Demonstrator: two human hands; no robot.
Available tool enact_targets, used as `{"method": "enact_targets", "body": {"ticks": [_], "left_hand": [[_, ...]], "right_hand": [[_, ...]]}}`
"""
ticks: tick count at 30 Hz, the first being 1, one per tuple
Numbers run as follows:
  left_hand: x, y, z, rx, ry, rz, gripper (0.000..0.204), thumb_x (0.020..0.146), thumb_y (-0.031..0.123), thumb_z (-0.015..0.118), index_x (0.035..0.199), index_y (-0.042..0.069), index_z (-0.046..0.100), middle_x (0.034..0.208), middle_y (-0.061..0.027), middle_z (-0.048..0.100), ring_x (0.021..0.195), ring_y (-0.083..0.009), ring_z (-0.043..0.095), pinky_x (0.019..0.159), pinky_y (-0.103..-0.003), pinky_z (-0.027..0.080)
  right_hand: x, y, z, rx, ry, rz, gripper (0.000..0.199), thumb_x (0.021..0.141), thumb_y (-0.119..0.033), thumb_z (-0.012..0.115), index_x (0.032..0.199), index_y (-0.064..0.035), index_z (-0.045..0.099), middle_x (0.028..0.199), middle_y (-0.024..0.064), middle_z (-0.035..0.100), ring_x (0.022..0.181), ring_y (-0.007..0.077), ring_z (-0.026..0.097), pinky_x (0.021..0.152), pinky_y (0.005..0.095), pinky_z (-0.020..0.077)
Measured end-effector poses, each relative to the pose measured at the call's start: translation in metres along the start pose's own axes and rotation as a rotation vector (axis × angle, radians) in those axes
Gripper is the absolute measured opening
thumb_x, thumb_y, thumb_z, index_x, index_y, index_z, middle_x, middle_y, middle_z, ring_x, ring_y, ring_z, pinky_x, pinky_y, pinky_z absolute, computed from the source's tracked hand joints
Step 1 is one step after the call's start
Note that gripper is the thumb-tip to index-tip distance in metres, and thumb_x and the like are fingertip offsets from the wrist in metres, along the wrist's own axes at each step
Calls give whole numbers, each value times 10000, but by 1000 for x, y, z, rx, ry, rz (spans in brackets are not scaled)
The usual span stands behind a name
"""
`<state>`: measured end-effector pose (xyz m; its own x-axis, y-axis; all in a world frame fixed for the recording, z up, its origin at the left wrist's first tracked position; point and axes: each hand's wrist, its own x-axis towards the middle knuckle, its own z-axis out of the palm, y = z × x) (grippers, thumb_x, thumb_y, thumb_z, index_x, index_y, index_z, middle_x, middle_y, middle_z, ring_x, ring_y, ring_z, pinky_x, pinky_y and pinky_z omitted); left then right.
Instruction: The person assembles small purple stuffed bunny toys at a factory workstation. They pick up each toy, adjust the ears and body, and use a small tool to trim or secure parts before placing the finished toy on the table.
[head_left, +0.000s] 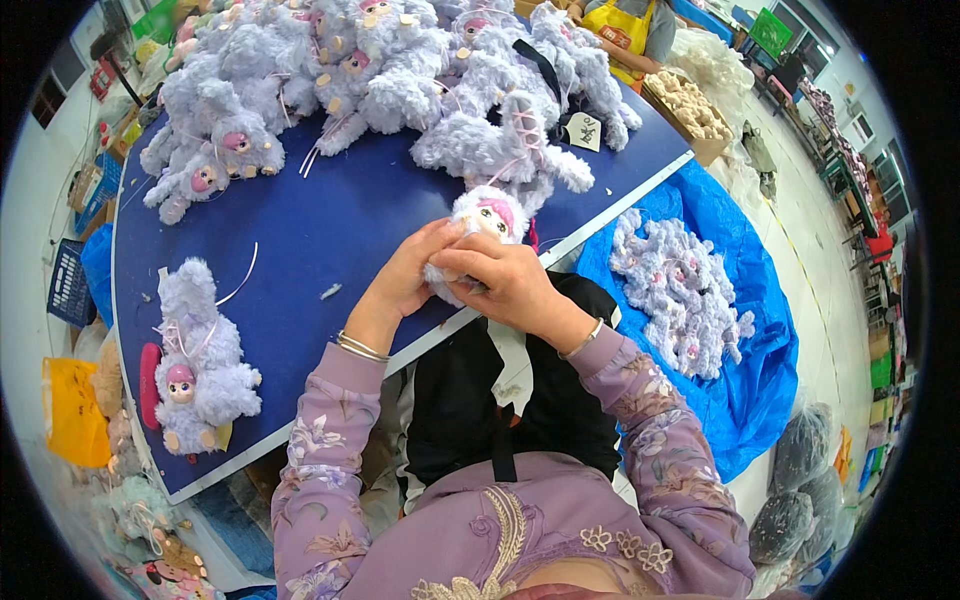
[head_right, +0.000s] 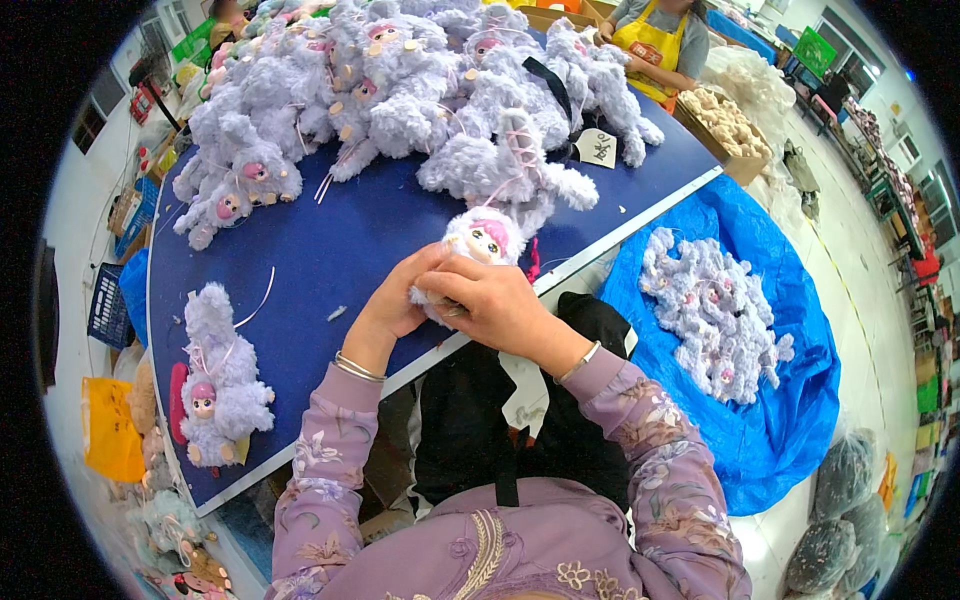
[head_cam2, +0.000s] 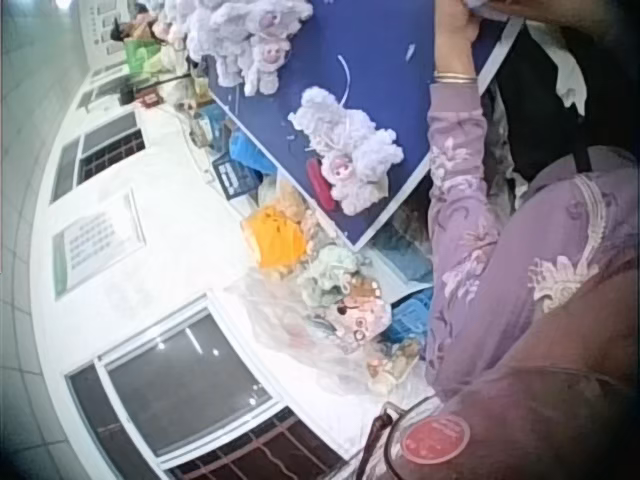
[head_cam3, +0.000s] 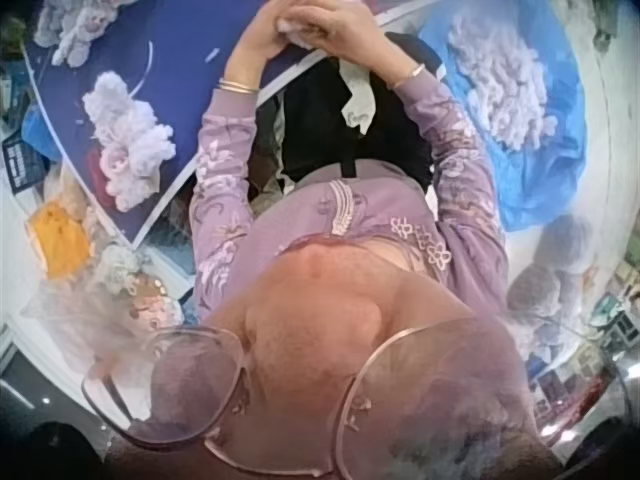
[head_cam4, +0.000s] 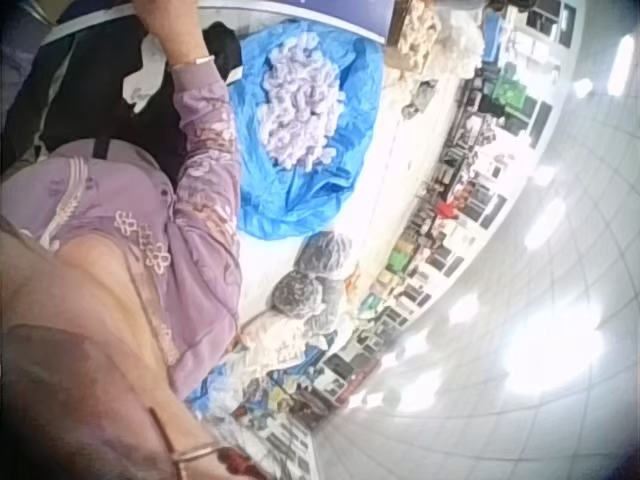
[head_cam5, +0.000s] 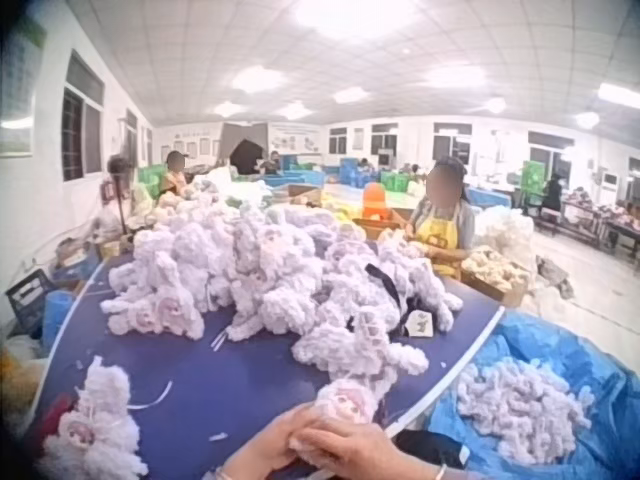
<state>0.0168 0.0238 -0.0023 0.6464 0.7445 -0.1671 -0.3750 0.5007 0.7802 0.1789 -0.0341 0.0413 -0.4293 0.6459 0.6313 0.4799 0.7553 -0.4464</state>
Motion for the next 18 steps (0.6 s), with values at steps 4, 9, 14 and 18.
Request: {"method": "enact_targets", "body": {"ticks": [4,9,14,18], "left_hand": [[-9,9,8,-25,-2,182,469,854,196,587,1262,5,457,1107,-92,589,967,-172,618,840,-309,521],[-7,8,1,-259,0,347,465,811,129,537,1246,-18,469,1115,-115,588,1000,-210,617,861,-325,513],[-13,6,-9,-165,30,426,499,778,112,544,1259,2,471,1180,-122,583,1100,-266,583,983,-412,459],[-11,7,-11,-173,78,506,484,775,100,527,1247,0,478,1171,-121,587,1106,-270,578,983,-412,448]], "right_hand": [[-6,0,-14,299,157,248,296,786,14,669,1064,-37,582,933,10,615,656,81,605,524,222,438],[-19,34,-12,433,486,518,125,933,-90,551,1027,-9,567,816,8,607,645,20,504,551,188,397],[-35,37,-2,339,112,679,141,931,-99,539,981,14,608,773,16,611,704,65,533,627,227,440],[-40,41,-7,298,178,664,131,914,-91,560,974,9,621,758,16,604,681,61,520,611,227,437]]}}
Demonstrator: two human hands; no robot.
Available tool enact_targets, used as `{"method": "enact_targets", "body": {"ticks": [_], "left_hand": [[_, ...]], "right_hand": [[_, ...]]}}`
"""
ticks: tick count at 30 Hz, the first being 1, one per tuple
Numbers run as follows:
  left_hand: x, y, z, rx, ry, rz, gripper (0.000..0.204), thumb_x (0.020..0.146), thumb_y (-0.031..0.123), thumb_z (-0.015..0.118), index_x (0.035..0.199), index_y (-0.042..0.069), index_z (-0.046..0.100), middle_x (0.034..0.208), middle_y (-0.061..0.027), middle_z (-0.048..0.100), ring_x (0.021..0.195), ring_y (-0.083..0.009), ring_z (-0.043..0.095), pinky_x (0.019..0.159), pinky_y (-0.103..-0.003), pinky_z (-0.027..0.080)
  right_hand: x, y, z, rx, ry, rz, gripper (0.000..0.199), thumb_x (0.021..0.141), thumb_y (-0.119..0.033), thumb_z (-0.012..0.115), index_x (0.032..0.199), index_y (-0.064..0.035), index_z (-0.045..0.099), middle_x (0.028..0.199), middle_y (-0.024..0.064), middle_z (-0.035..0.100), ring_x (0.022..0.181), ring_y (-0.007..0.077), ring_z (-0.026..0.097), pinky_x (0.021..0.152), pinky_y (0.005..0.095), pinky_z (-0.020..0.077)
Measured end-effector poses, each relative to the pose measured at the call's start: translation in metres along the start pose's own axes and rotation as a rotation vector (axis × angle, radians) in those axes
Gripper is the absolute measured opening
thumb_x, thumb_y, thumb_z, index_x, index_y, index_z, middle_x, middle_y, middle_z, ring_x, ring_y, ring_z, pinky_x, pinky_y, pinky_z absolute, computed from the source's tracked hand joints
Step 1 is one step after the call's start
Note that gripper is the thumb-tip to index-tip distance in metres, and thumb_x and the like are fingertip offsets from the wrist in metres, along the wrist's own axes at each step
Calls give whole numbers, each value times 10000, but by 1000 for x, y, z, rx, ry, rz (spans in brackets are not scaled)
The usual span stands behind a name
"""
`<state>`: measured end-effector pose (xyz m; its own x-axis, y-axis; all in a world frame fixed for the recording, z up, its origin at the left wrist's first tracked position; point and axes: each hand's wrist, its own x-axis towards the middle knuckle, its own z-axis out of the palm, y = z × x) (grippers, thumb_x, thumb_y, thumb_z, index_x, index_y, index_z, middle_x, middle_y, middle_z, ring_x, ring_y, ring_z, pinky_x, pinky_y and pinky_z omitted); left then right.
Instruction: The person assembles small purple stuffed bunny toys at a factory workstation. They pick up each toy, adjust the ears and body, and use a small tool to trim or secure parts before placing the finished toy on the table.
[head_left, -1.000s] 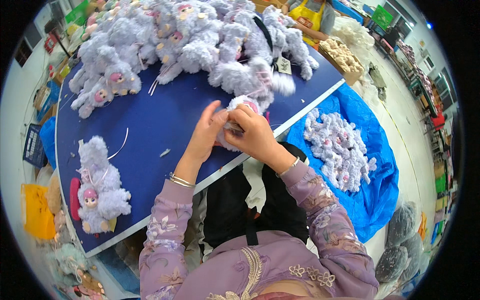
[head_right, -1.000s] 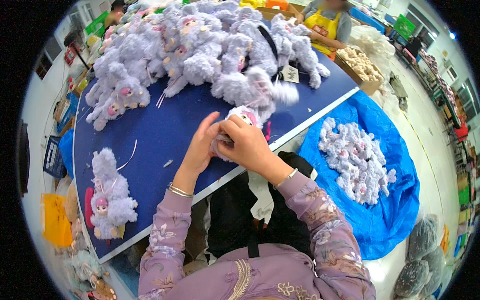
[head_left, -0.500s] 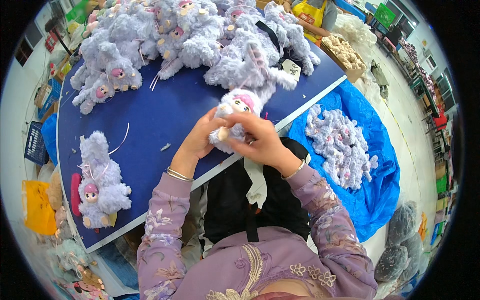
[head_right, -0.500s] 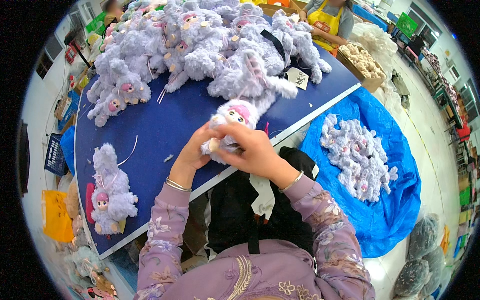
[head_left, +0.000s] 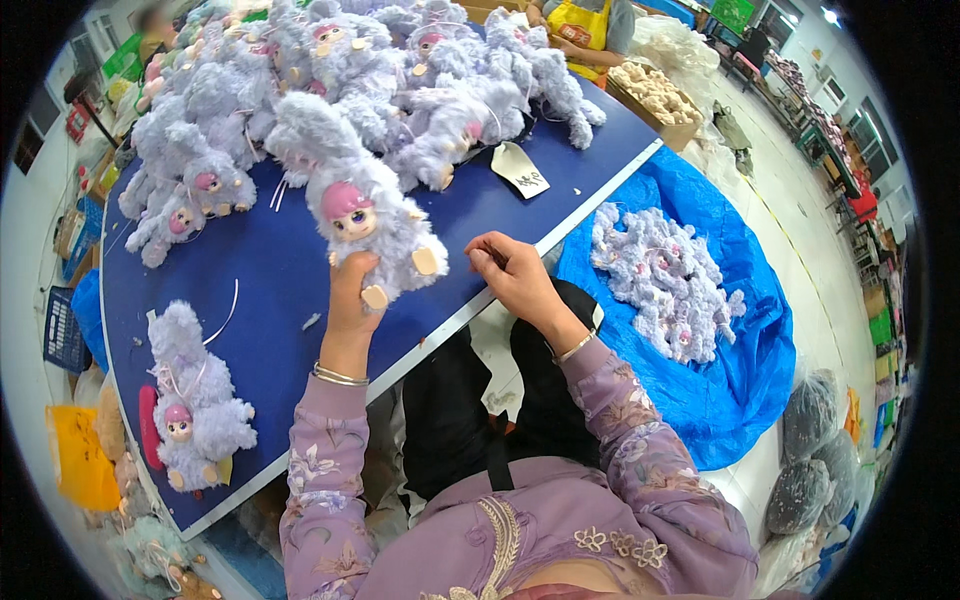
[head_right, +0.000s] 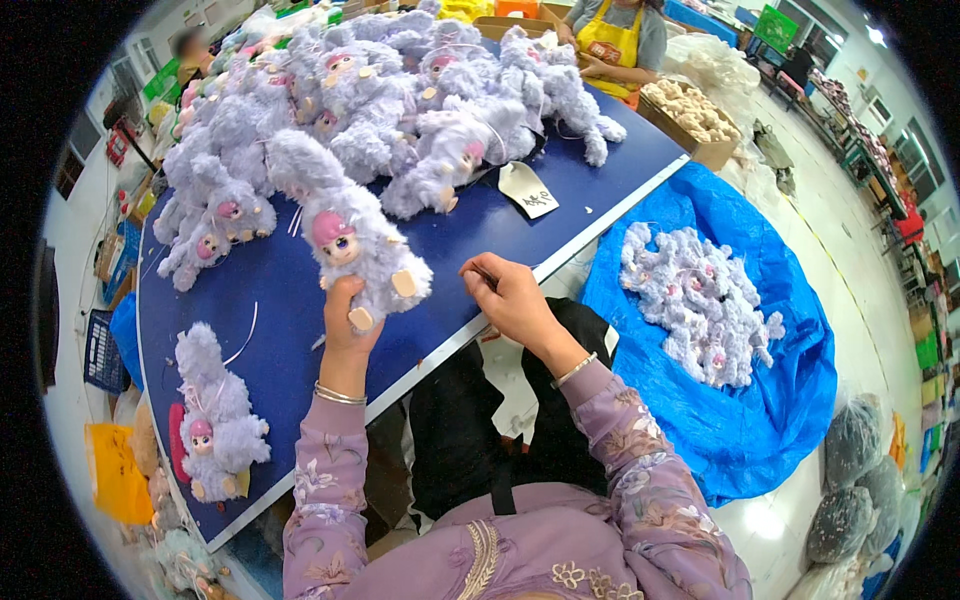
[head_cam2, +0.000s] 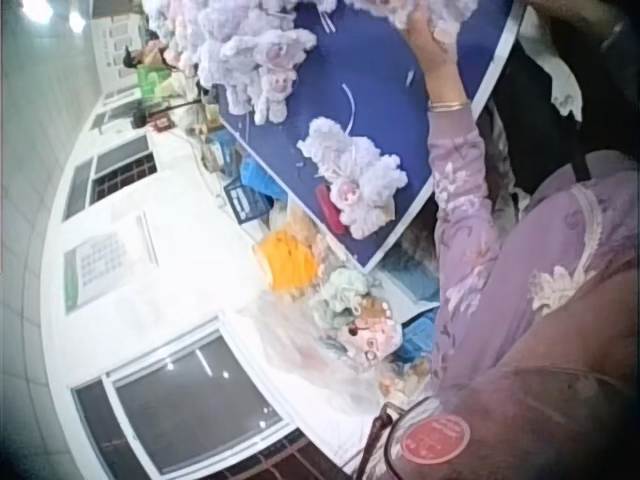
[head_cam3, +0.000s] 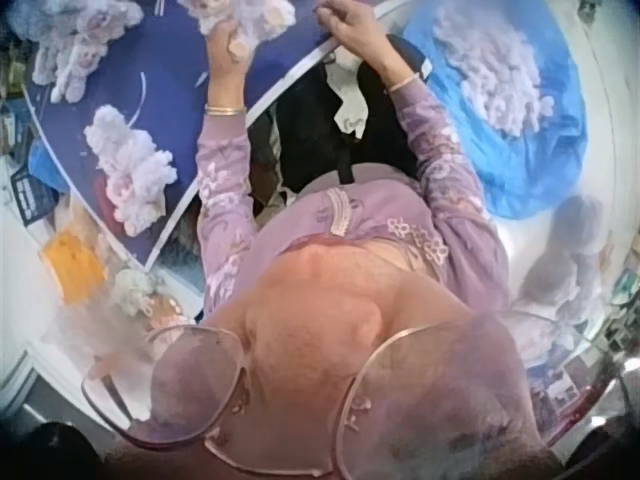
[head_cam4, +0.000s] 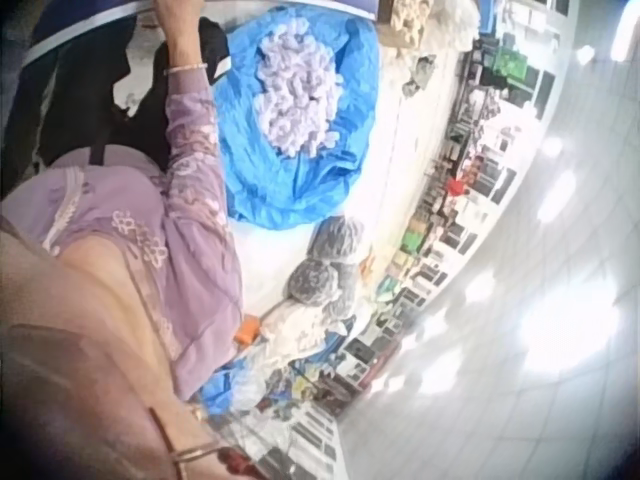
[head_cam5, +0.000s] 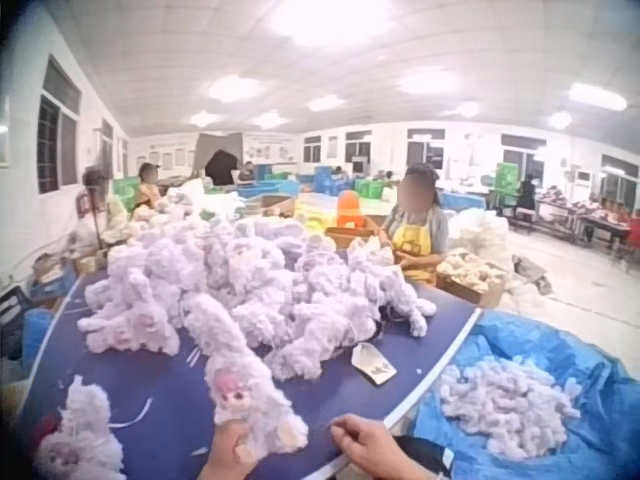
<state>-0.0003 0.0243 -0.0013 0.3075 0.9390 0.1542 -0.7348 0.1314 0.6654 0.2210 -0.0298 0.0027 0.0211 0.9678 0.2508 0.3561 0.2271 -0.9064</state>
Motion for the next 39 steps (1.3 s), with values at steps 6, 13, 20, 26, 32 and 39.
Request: {"method": "enact_targets", "body": {"ticks": [6,13,20,26,32,39], "left_hand": [[4,1,-10,-68,83,18,510,780,144,516,1264,-12,468,1199,-159,573,1120,-308,562,1007,-433,420],[1,0,-1,-25,71,-33,291,816,108,509,1088,14,554,1045,-68,582,983,-186,588,885,-337,476],[1,-1,1,-3,36,-36,392,810,96,496,1188,-6,513,1115,-94,580,1044,-214,587,923,-361,474],[3,0,4,10,13,-43,404,806,87,495,1194,-23,507,1132,-106,581,1058,-219,586,925,-362,475],[2,0,7,23,45,-54,383,807,90,508,1173,-23,522,1116,-104,589,1022,-215,601,894,-354,490],[3,-1,3,1,92,0,355,806,88,517,1144,-19,537,1092,-104,596,1003,-217,608,876,-358,497]], "right_hand": [[40,21,-39,-363,412,-221,156,821,-119,618,936,-16,645,883,147,644,852,326,626,742,377,491],[68,44,-78,-889,139,111,296,783,-314,669,958,-75,666,994,127,639,870,366,623,758,443,496],[60,49,-79,-616,-45,-123,169,806,-223,661,874,-69,674,976,119,612,880,319,615,755,396,490],[80,35,-76,-820,68,236,511,668,-297,749,997,55,581,1022,249,606,985,363,602,806,417,504],[98,28,-65,-203,-139,-145,499,747,-197,693,1171,25,553,864,94,634,774,206,611,675,333,487],[95,-64,-91,217,-141,-15,440,827,-85,649,1243,-13,523,837,-67,488,613,1,382,481,184,285]]}}
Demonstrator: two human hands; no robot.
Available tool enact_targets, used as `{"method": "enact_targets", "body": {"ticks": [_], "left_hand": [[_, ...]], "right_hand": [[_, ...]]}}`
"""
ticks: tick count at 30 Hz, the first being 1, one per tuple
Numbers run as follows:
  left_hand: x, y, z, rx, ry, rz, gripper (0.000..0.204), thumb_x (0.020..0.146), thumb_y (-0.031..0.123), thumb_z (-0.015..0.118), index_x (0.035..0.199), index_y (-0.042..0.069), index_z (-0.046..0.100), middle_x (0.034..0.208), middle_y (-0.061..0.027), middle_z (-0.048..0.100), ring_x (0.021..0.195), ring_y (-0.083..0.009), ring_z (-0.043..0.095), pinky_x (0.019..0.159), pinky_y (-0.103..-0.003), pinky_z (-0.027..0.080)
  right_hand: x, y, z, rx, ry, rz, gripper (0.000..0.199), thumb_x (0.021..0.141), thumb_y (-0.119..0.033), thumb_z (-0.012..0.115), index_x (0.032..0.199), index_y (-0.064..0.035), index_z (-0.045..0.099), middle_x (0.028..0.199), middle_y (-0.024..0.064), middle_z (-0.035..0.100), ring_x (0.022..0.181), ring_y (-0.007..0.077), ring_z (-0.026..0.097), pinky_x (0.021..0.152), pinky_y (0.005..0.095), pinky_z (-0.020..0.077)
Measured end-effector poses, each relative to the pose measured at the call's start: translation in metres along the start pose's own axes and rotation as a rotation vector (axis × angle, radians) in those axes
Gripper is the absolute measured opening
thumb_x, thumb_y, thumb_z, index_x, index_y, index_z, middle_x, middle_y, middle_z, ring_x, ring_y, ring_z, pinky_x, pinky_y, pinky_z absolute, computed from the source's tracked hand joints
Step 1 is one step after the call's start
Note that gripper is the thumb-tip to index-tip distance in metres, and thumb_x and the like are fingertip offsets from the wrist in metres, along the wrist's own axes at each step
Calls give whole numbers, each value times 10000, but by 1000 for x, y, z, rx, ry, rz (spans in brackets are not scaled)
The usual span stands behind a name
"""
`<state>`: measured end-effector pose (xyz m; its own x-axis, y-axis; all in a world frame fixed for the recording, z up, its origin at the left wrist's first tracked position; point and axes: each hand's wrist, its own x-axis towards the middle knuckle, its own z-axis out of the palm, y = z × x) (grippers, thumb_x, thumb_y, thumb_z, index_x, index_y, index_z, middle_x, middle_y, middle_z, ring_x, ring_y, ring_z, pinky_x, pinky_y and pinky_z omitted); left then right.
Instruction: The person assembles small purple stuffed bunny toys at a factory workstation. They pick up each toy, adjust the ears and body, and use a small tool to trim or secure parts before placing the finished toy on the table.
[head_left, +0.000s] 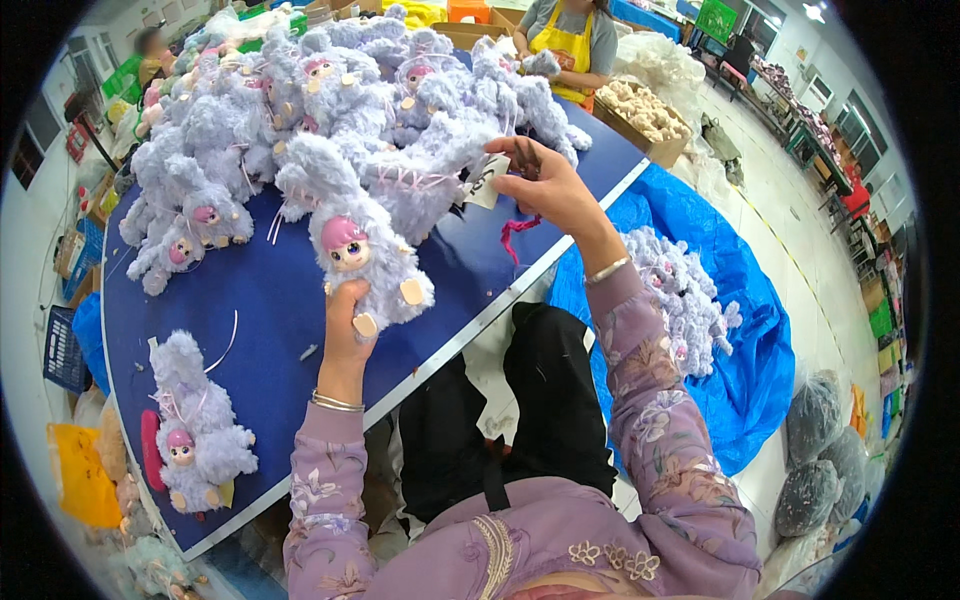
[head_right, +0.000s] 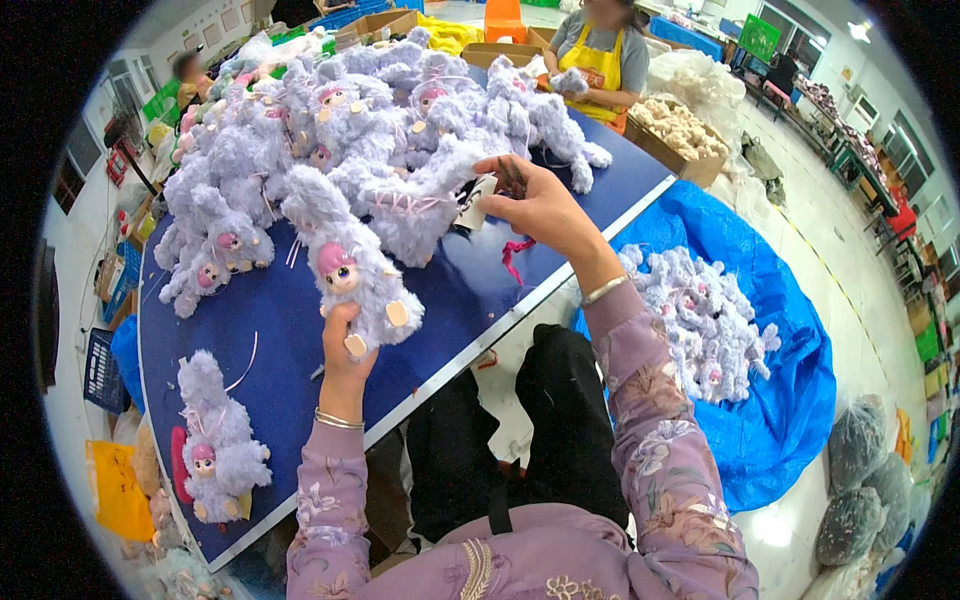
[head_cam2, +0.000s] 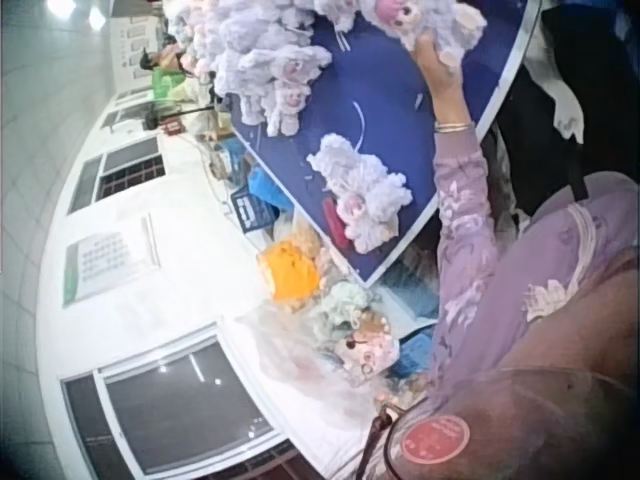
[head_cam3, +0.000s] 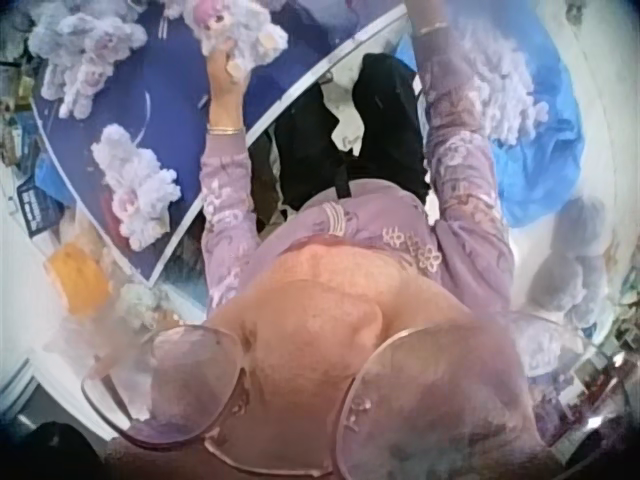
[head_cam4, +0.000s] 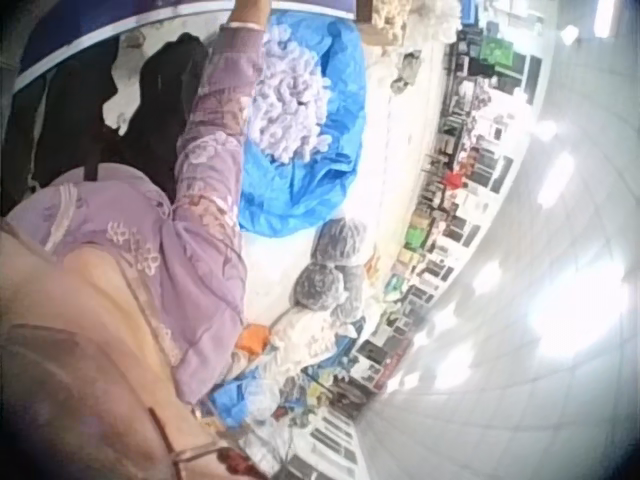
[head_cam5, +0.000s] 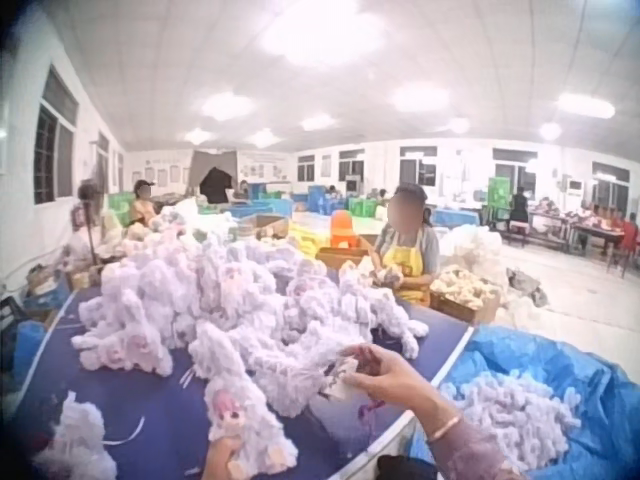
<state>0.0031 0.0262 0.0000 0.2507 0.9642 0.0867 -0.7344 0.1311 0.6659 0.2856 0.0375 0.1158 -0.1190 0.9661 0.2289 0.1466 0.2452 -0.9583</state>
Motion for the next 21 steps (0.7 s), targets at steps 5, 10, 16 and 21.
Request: {"method": "enact_targets", "body": {"ticks": [5,10,16,21], "left_hand": [[-2,1,1,52,5,11,339,811,87,515,1135,-9,543,1071,-97,594,989,-219,606,884,-360,493],[-1,-4,-5,100,-48,22,371,818,131,512,1168,6,533,1131,-103,588,1063,-232,586,943,-369,467],[-2,1,-3,76,-44,-30,382,818,146,515,1179,24,524,1142,-89,582,1082,-233,573,962,-374,454],[-2,-1,0,78,-51,-21,427,810,136,516,1221,24,504,1173,-103,573,1100,-251,568,994,-392,437]], "right_hand": [[-14,-18,-17,245,40,-76,431,813,-10,584,1241,-16,536,816,-38,506,559,25,386,472,191,301],[-20,-24,-38,465,117,-131,386,820,-18,472,1193,63,528,649,-22,466,472,38,334,441,214,256],[-20,-21,-53,486,118,-138,295,847,-37,480,1124,35,549,611,-38,439,470,28,323,442,211,254],[-22,-16,-58,513,155,-139,253,861,-57,495,1097,9,560,619,-36,445,469,28,323,442,213,256]]}}
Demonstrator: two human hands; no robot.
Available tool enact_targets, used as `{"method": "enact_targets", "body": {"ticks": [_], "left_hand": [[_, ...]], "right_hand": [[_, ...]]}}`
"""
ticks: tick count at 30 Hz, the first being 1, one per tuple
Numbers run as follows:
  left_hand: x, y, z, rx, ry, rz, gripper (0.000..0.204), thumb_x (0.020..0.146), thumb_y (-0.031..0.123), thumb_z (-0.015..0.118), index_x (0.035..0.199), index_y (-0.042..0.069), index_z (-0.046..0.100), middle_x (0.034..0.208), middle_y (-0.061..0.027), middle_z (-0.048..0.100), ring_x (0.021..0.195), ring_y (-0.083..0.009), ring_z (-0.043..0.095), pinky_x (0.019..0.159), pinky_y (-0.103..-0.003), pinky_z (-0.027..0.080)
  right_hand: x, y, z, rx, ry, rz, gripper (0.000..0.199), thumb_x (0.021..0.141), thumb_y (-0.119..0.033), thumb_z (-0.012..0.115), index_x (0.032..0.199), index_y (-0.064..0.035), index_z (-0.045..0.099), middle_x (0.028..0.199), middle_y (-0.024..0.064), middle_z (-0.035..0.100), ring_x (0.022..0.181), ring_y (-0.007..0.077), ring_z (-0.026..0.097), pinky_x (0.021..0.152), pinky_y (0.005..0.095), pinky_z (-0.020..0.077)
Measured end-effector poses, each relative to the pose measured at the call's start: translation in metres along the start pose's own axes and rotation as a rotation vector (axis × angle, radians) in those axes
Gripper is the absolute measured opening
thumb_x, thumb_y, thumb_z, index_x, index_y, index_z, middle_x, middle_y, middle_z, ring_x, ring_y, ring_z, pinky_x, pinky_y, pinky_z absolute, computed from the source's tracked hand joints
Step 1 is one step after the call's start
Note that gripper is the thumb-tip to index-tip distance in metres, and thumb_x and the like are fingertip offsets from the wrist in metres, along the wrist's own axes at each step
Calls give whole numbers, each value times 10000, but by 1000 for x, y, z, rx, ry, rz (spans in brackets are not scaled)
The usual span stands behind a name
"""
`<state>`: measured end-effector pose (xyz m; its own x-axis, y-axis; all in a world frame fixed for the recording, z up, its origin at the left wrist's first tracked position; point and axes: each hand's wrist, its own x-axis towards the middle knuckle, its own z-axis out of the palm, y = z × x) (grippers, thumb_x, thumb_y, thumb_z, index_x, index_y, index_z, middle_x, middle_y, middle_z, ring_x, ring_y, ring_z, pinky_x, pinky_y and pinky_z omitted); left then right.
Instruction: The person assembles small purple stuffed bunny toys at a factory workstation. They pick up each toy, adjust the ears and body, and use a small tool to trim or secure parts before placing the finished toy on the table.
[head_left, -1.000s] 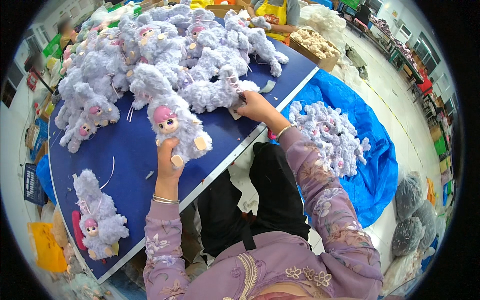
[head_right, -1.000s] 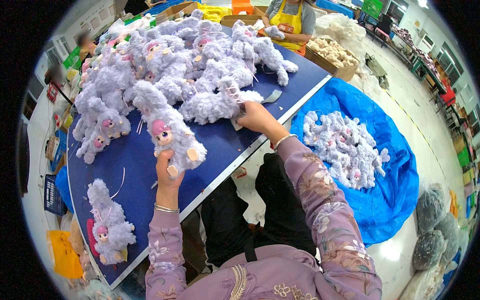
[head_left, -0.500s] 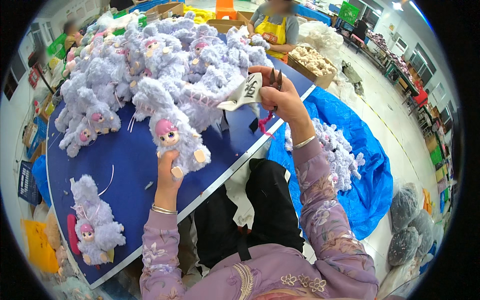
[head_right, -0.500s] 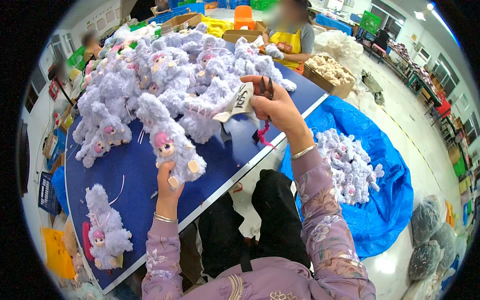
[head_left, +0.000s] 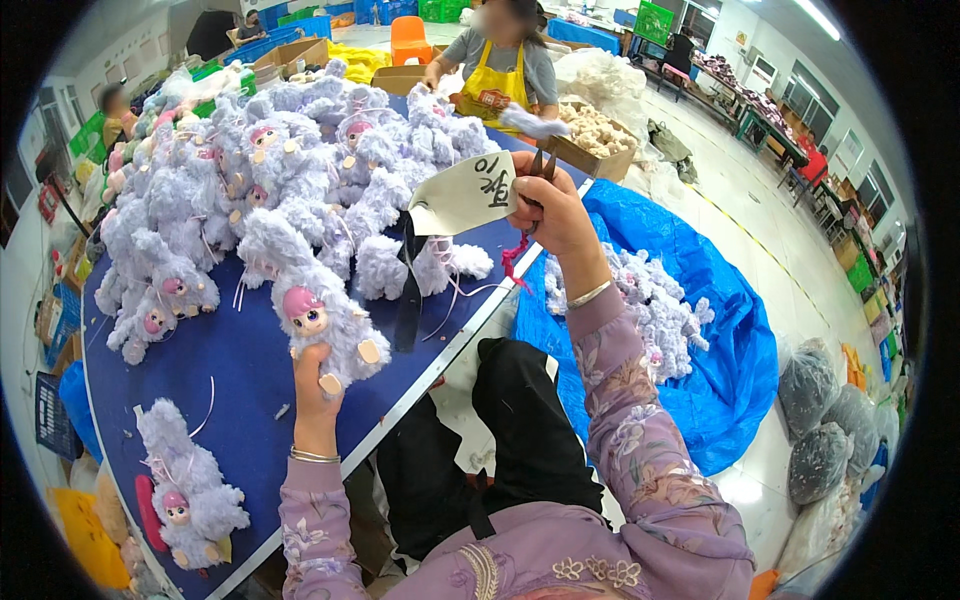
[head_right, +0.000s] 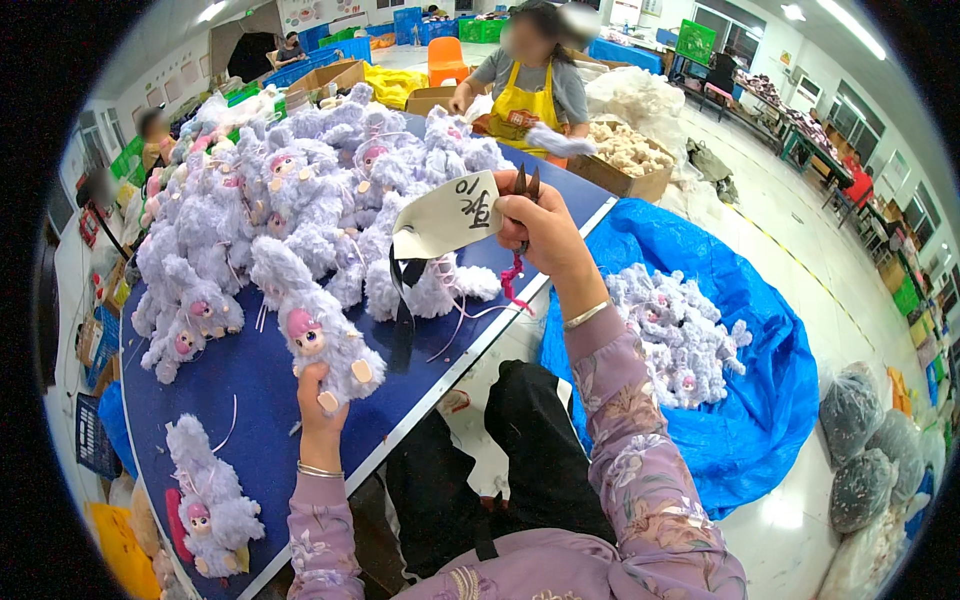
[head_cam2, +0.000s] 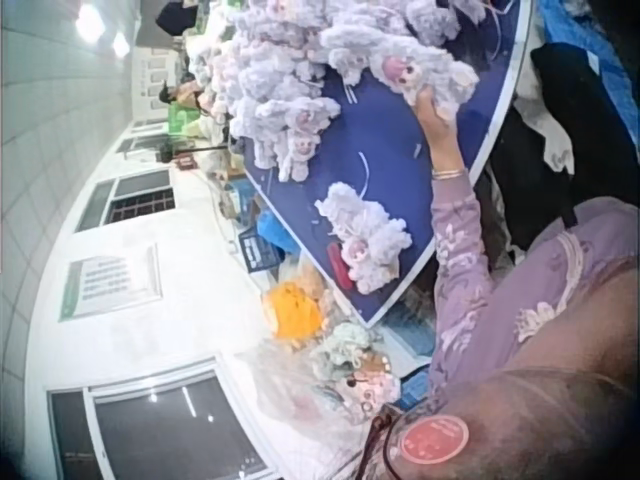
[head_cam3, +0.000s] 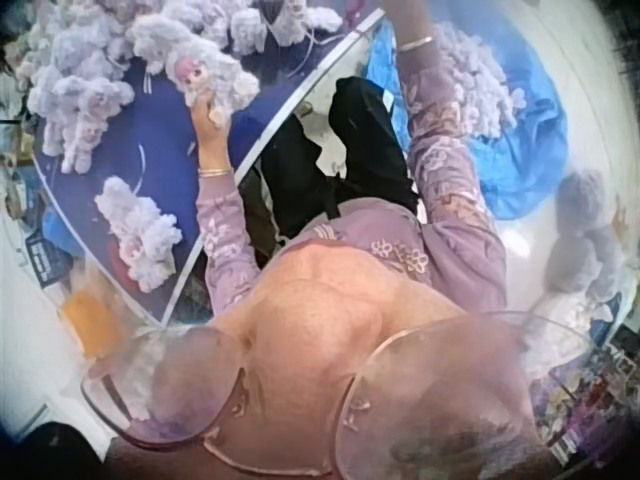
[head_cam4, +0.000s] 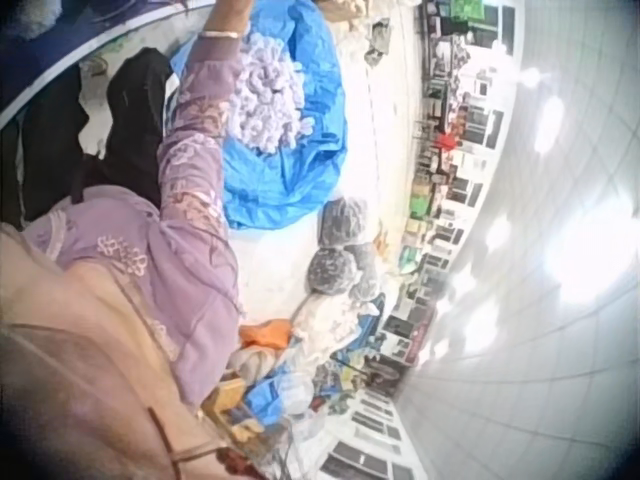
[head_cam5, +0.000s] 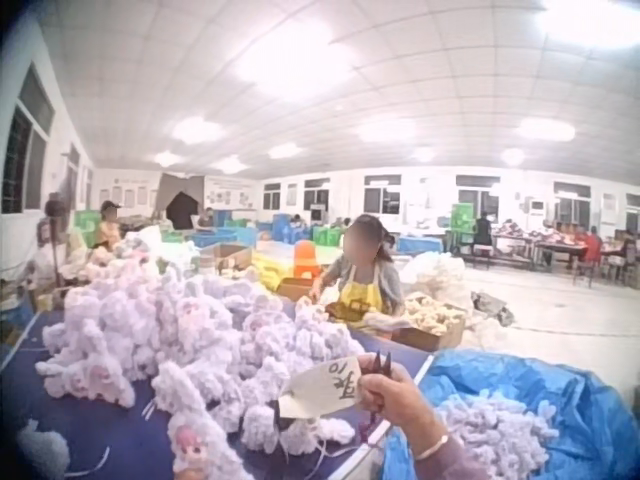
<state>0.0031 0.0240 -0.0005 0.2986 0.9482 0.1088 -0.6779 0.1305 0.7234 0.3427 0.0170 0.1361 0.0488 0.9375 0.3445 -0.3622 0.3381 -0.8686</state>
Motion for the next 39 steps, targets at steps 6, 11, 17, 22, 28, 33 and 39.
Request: {"method": "enact_targets", "body": {"ticks": [6,11,17,22,28,33,39], "left_hand": [[0,0,0,-18,-14,-4,439,805,129,512,1230,19,495,1180,-101,570,1104,-251,566,996,-394,435],[-5,7,13,8,-13,39,408,809,127,501,1200,11,512,1156,-93,579,1087,-240,572,985,-388,441],[-1,-2,-8,25,-7,2,324,828,137,506,1123,11,548,1114,-80,594,1037,-207,590,944,-360,465],[-3,-2,-2,8,-16,-29,345,822,114,520,1149,3,537,1103,-85,595,1023,-200,597,920,-354,475],[-3,-2,6,50,33,-26,363,807,75,537,1162,1,537,1071,-85,598,989,-186,609,868,-333,495],[-2,-2,7,44,29,-26,365,804,79,540,1162,6,540,1085,-88,593,993,-192,607,866,-332,496],[-2,-5,-1,63,24,-14,384,801,84,537,1175,-4,533,1092,-96,593,996,-202,608,862,-336,498]], "right_hand": [[3,-1,-6,25,47,-33,209,882,-95,558,1066,3,569,613,-37,441,480,48,362,451,218,285],[21,2,-19,-152,387,-88,142,850,-140,625,926,-26,588,589,-49,437,466,54,371,421,229,295],[3,65,-127,-1489,518,61,674,699,-393,725,1136,95,568,1021,232,648,875,319,640,766,372,501],[-68,100,-87,-1150,248,47,267,811,-254,677,897,-3,655,791,100,667,742,166,615,688,319,492],[-107,112,-8,-861,146,189,186,878,-155,618,922,25,634,762,78,647,704,131,585,643,295,478],[-107,122,2,-941,155,123,189,950,-130,516,988,14,631,796,59,627,749,126,568,701,266,458],[-35,117,-53,-1511,364,-43,277,868,-115,465,1080,-92,641,1066,168,593,970,367,606,828,428,491]]}}
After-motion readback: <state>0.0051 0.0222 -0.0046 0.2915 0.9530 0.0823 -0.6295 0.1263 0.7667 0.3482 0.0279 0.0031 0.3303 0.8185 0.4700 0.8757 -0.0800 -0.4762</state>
